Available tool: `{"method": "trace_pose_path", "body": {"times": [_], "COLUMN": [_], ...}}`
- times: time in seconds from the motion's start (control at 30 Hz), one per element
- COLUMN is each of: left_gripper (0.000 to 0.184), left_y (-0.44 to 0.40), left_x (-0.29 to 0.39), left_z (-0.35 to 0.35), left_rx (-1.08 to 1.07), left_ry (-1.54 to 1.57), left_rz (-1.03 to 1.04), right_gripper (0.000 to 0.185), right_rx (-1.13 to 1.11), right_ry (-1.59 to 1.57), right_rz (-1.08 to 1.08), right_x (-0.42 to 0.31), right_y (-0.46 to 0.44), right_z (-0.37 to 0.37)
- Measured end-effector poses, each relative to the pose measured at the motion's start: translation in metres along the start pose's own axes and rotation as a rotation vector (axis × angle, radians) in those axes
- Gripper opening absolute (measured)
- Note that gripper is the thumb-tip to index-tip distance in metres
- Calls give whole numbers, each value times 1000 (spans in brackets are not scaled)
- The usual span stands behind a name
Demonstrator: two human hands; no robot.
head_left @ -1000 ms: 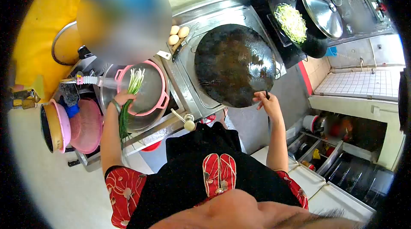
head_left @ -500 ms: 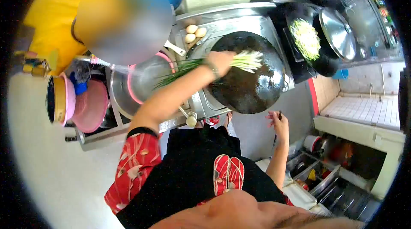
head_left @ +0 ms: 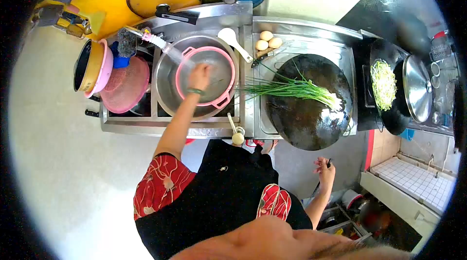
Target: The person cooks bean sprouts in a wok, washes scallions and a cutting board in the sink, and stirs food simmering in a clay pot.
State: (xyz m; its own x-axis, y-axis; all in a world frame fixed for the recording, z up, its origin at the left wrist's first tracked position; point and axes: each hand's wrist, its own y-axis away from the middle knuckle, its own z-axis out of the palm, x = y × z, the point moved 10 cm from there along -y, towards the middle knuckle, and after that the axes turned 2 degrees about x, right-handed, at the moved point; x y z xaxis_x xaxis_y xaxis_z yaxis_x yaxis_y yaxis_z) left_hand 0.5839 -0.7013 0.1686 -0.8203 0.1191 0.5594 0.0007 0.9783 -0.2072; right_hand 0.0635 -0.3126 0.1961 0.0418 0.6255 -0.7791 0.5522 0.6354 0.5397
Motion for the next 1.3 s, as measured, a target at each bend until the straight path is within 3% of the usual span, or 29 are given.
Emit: {"method": "trace_pose_path", "body": {"times": [0.07, 0.13, 0.17, 0.2, 0.33, 0.43, 0.53, 0.63, 0.7, 0.77, 0.8, 0.83, 0.87, 0.9, 0.97, 1.03, 1.07, 1.1, 1.13, 1.17, 1.23, 1.27, 1.3], "left_gripper": [25, 31, 35, 37, 39, 35, 32, 31, 28, 25, 26, 32, 43, 54, 58, 57, 48, 35, 17, 16, 28, 31, 33], "left_y": [-1, 4, 4, 4, 25, 73, 89, 34, -5, -26, -27, -25, -13, -4, 29, 32, 26, 16, 1, -10, -25, -10, 5], "left_x": [-98, -149, -141, -101, -18, -62, -83, -84, -54, 65, 128, 181, 240, 301, 341, 334, 328, 315, 273, 219, 93, 34, -13], "left_z": [26, 72, 109, 123, 87, 110, 101, 46, 2, -45, -55, -39, -29, -24, 60, 78, 63, 30, 12, 3, -22, -42, -60], "left_rx": [-90, -188, -246, -314, -660, -973, -1113, -638, -192, -12, 17, -191, 35, -299, -267, -174, -38, -88, -8, 206, 219, 371, 459], "left_ry": [-132, -289, -377, -274, -195, -30, -82, 0, 177, 502, 547, 518, 511, 316, 265, 28, 37, 149, 345, 359, 77, -77, -427], "left_rz": [-69, -173, -220, -109, 96, 118, 51, -88, -164, -13, 122, 152, 528, 573, 812, 772, 843, 829, 627, 581, 131, 111, -23], "right_gripper": [33, 33, 33, 34, 34, 33, 32, 31, 31, 30, 30, 30, 31, 31, 31, 30, 31, 31, 31, 31, 31, 31, 31], "right_rx": [-69, -83, -84, -98, -154, -177, -177, -152, -141, -110, -119, -138, -126, -120, -111, -114, -75, -66, -57, -49, -68, -65, -64], "right_ry": [59, 154, 199, 210, 224, 237, 246, 245, 208, 248, 251, 254, 257, 259, 223, 154, 215, 199, 182, 165, 118, 148, 179], "right_rz": [4, -12, -19, -17, -79, -65, -74, -69, -31, -55, -64, -77, -90, -106, -122, -135, -97, -84, -67, -53, -64, -38, -16], "right_x": [-15, -42, -51, -46, -59, -55, -62, -70, -66, -76, -70, -65, -68, -72, -68, -66, -66, -61, -55, -47, -30, -36, -39], "right_y": [-8, -14, -15, -23, -25, -27, -25, -18, -22, -15, -17, -20, -17, -15, -7, -5, -1, 1, 3, 2, -4, -2, -3], "right_z": [13, 36, 44, 48, 69, 77, 90, 95, 93, 96, 92, 92, 90, 91, 90, 85, 79, 78, 73, 68, 61, 61, 62]}}
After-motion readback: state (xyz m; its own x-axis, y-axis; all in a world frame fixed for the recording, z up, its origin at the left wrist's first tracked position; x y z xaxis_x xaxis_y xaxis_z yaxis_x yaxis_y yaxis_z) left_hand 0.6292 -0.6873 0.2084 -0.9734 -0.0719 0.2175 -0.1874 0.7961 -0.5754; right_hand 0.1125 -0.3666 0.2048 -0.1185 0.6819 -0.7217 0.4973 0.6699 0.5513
